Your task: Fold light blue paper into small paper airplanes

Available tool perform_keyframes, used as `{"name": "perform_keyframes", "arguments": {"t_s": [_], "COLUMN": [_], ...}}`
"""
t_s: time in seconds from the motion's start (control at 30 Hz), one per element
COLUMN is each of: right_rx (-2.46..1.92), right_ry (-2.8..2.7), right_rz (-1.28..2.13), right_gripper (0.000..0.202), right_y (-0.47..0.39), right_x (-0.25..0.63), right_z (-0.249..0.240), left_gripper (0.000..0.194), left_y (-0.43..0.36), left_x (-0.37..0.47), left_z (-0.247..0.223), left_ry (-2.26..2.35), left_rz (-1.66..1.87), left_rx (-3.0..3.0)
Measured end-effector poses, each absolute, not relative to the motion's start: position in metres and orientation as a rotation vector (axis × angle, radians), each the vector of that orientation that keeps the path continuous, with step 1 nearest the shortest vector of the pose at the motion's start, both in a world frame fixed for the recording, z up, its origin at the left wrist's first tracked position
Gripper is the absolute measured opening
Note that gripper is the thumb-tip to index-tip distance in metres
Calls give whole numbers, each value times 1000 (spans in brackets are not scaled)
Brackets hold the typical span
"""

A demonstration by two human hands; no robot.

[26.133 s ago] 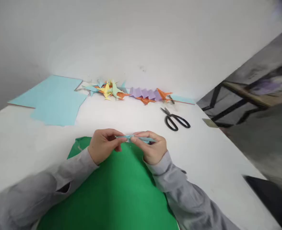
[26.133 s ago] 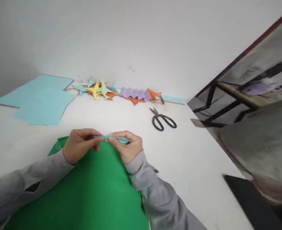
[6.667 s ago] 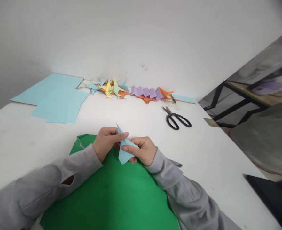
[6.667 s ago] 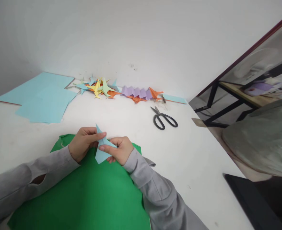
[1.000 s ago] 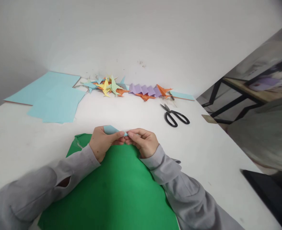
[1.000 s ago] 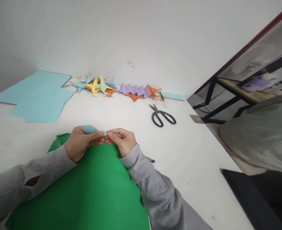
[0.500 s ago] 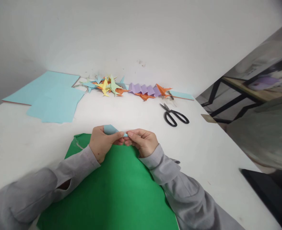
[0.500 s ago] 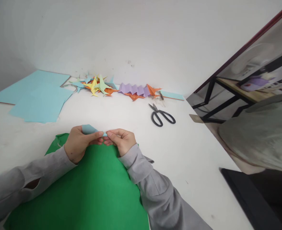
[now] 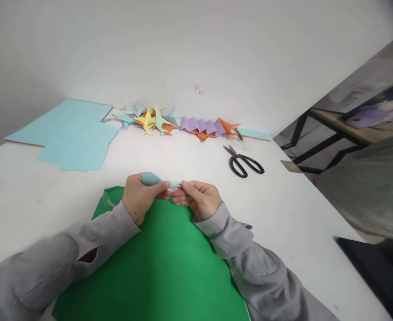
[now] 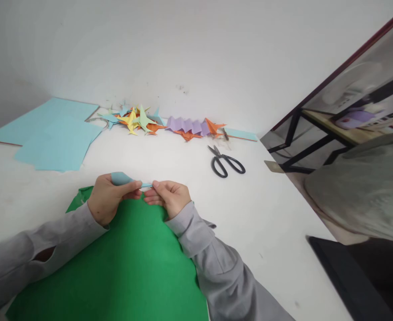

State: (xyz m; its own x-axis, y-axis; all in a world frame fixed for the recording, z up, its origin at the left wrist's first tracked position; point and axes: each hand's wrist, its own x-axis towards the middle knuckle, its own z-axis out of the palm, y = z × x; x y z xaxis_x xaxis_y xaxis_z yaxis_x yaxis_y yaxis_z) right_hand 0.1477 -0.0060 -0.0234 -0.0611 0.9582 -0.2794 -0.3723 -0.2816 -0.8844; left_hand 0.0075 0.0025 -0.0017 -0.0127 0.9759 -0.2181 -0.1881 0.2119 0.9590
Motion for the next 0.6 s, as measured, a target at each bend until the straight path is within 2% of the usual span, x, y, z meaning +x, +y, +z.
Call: {"name": "perform_keyframes", "arguments": {"t_s": [0.37,0.6], "right_rx": [-1048,-979], "right_ry": [-719,-1040], "right_rz": [1613,1931], "right_gripper": [23,20], "right_y": [-3,-4], "right_x": [154,173], "right_z": [-21,-19], "left_gripper": [15,14], "left_y": [4,16], "left_x": [1,-17], "left_z": [-1,7], "left_ry": [1168,920], "left_rz": [1168,832], "left_rx": [1126,1466]}}
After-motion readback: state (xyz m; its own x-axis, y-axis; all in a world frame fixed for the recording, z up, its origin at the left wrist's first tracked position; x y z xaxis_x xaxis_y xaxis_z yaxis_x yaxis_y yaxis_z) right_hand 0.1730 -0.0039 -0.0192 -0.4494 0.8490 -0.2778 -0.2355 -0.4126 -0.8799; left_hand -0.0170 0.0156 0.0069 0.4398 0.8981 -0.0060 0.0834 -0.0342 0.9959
